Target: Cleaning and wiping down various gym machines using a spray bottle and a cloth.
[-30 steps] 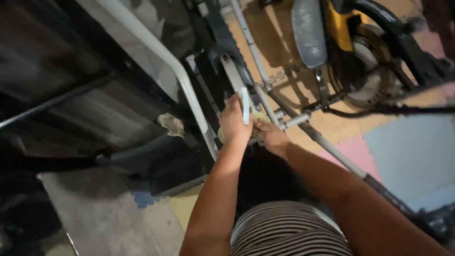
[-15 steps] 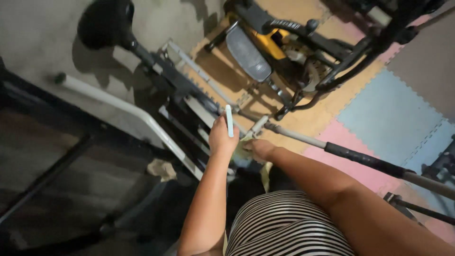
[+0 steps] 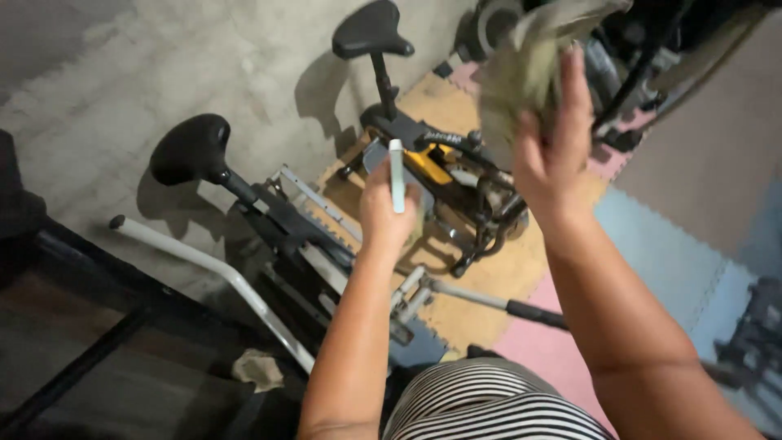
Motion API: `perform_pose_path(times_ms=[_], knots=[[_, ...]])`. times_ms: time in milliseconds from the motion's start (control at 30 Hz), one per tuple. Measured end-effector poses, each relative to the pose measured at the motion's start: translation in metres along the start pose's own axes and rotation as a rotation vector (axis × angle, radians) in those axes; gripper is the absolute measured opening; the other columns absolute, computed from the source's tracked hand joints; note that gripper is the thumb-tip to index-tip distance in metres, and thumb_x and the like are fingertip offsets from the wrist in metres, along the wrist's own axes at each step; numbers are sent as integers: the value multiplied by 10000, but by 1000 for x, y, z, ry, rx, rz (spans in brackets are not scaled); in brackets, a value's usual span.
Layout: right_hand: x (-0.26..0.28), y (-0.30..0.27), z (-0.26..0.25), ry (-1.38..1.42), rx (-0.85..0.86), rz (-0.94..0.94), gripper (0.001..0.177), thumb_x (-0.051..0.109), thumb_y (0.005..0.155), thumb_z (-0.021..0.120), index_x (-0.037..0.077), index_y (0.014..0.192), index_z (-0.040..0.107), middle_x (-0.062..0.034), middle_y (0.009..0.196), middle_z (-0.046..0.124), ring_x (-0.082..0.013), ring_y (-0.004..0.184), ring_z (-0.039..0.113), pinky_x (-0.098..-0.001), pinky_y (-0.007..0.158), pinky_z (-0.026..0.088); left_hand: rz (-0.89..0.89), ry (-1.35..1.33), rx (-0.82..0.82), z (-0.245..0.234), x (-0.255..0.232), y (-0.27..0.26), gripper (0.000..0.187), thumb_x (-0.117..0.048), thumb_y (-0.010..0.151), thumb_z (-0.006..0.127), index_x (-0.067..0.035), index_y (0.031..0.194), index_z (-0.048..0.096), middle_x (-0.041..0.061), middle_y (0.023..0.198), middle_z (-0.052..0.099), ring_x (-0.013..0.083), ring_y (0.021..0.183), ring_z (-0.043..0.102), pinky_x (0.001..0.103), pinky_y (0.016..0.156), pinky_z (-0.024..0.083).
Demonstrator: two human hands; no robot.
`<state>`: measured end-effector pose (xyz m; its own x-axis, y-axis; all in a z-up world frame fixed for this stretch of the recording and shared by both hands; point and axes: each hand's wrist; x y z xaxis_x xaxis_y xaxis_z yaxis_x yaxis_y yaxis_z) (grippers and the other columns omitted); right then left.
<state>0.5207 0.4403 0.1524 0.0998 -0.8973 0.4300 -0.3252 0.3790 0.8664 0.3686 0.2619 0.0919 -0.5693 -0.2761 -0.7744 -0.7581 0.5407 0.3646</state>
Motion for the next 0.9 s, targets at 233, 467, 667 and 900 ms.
perform_pose_path(times_ms=[233, 467, 667, 900], knots=[[-45, 119, 37, -220, -46, -188, 719, 83, 1013, 705, 16, 1607, 305, -247, 1464, 492, -442, 1366, 502, -447, 1164, 450, 360, 24, -171, 13, -54, 9, 520, -201, 892, 684, -25, 1363, 551, 228, 1331, 638, 397, 1223, 619, 456, 1036, 516], [-67, 139, 35, 165, 110, -60, 353, 127, 1053, 708, 56, 1352, 534, -221, 1167, 680, -439, 1074, 652, -431, 960, 540, 368, -7, -136, 20, -122, 19, 502, -190, 895, 637, -59, 1375, 572, 174, 1293, 665, 379, 1178, 663, 434, 1019, 546], [-88, 78, 4, -7, 139, -175, 625, 127, 1021, 694, 14, 1570, 417, -198, 1215, 649, -416, 1156, 636, -473, 1082, 460, 394, -15, -200, 19, -166, 37, 506, -287, 934, 675, -66, 1378, 571, 179, 1242, 676, 380, 1129, 677, 430, 966, 559], [-118, 86, -2, -16, 121, -174, 524, 124, 1058, 641, -8, 1532, 460, -252, 1360, 559, -437, 1272, 549, -475, 1134, 430, 511, -52, -238, -2, -176, 74, 344, -313, 940, 687, -59, 1172, 706, 137, 1181, 733, 322, 1091, 734, 381, 954, 575]])
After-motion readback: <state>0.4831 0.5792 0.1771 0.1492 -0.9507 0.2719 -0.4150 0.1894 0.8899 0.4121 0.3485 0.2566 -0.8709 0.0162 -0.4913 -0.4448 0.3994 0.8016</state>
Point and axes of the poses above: each hand's wrist, its own y-axis towards the middle knuckle, its own z-axis out of the palm, x = y × z
